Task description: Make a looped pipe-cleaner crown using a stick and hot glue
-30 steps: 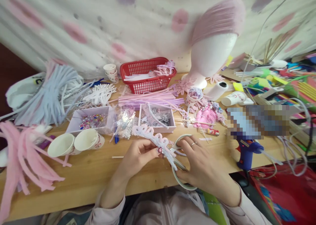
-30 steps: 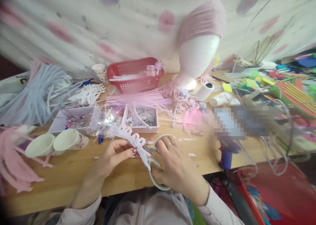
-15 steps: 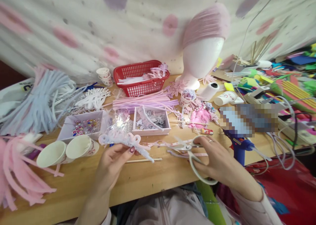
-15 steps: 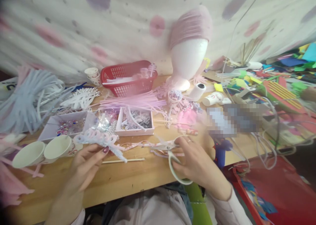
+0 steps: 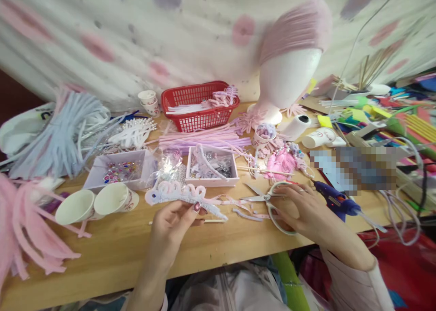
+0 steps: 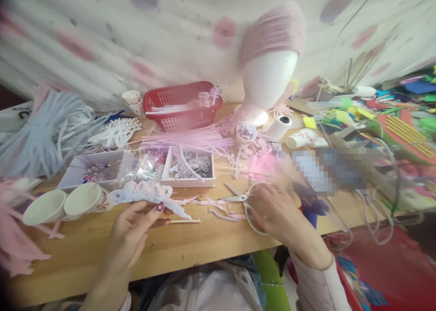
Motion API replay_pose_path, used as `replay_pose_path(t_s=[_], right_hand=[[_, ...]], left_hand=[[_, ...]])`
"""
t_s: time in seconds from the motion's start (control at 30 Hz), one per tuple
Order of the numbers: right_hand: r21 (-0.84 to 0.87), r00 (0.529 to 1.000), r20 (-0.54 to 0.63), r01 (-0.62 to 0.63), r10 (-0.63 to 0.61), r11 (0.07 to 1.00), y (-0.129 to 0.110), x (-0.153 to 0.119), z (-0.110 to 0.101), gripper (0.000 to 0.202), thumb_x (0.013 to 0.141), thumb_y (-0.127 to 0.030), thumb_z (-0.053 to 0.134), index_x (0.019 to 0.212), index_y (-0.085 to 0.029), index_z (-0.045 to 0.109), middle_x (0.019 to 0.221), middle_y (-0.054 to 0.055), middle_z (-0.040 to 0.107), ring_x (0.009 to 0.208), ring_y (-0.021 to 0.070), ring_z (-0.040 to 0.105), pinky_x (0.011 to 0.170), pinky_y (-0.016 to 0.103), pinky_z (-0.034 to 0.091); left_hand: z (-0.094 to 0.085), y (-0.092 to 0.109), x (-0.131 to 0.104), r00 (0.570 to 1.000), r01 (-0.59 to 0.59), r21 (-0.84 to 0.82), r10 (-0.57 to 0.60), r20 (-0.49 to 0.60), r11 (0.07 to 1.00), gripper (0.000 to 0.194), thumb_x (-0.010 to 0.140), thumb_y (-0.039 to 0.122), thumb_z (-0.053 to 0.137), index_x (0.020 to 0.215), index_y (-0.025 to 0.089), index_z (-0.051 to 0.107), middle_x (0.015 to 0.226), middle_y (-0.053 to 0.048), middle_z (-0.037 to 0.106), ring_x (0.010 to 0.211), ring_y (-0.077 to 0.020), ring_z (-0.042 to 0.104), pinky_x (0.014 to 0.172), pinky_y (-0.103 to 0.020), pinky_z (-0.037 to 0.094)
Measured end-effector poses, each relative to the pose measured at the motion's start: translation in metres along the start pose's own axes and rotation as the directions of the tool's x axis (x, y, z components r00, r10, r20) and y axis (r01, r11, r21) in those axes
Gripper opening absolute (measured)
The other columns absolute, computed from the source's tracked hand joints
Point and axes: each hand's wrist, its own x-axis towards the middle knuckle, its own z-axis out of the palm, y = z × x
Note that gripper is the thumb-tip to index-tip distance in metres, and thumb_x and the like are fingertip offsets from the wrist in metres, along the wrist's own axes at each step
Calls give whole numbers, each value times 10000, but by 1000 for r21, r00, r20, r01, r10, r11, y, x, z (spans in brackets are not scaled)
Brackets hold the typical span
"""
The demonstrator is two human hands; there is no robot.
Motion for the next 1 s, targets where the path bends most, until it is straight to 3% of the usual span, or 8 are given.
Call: replay_pose_path(t_s=[0.1,0.17,0.23,0.33,0.47,0.7,1.0], right_hand=[[192,983,-171,-32,66,981,-33,4,-10,217,918,-336,656,1113,-243,655,1090,77,726,1028,276,685,873,388,520],[405,965,-256,54,56,913,-63,10,-9,312,881,-346,738,1157,-258,621,1072,47,732,996,232,701,861,322,536],[535,964,-265,137,12,834,-90,20,-2,432,852,-346,781,1230,-255,592,1039,27,730,959,200,706,856,283,538],[608,956,-294,168,24,776,-113,32,12,380,854,-259,779,1194,-252,610,966,-4,725,889,161,701,815,248,529],[627,931,-364,252,-9,738,-117,40,20,265,863,-159,741,1091,-242,635,911,-20,722,824,133,683,755,224,519],[668,920,-392,265,26,696,-119,41,22,244,857,-108,727,1051,-233,648,909,-17,718,840,134,669,784,238,516],[774,928,-326,152,182,615,-121,37,32,209,840,-153,776,986,-259,671,880,-29,719,847,141,676,796,246,528]], left_hand=[[4,-6,2,999,-48,-21,48,18,999,173,729,330,838,665,184,772,647,-28,746,661,-170,687,695,-242,565],[4,-12,5,996,-75,-38,77,44,996,184,740,350,840,677,189,780,646,-24,748,662,-164,687,719,-235,557],[5,-17,6,995,-72,-50,76,67,996,205,747,379,841,691,191,785,655,-26,753,662,-167,687,699,-232,550],[9,-18,2,996,-53,-64,58,70,997,225,747,396,843,688,187,786,655,-31,754,649,-170,682,681,-238,543],[18,-11,-5,999,-33,-84,35,19,996,219,731,377,850,642,190,775,623,-20,742,635,-157,672,670,-224,521],[22,-6,-5,1000,-5,-66,5,-4,998,232,711,375,856,608,189,761,596,-14,730,607,-143,649,637,-214,485],[18,-13,-5,1000,-12,-53,11,-16,999,235,725,374,843,607,188,761,589,-23,726,616,-158,643,656,-235,466]])
